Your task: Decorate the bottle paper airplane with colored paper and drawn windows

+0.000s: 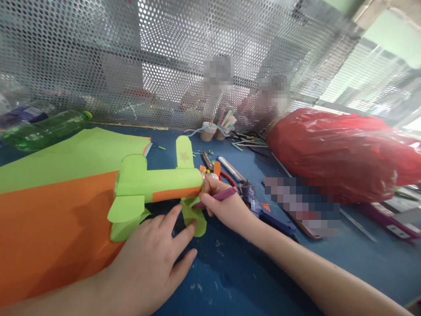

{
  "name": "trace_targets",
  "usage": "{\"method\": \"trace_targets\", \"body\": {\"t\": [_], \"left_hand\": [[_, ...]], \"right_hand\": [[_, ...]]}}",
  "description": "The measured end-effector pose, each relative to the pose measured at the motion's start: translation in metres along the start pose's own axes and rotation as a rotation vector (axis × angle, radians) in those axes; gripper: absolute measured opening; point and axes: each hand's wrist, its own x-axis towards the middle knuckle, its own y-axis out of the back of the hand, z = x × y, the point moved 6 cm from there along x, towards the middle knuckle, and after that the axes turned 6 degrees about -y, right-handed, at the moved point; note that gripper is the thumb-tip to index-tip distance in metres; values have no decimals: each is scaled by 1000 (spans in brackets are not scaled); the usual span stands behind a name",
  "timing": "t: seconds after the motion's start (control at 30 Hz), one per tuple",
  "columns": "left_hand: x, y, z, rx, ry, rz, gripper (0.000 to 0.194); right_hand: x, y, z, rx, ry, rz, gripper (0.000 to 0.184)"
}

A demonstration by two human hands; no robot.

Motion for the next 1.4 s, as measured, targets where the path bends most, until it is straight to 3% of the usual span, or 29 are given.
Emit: {"method": "trace_targets", "body": {"t": [1.4], "left_hand": [[0,1,0,29,-23,41,36]], "right_hand": [[-2,-4,1,2,-22,-39,19]]}}
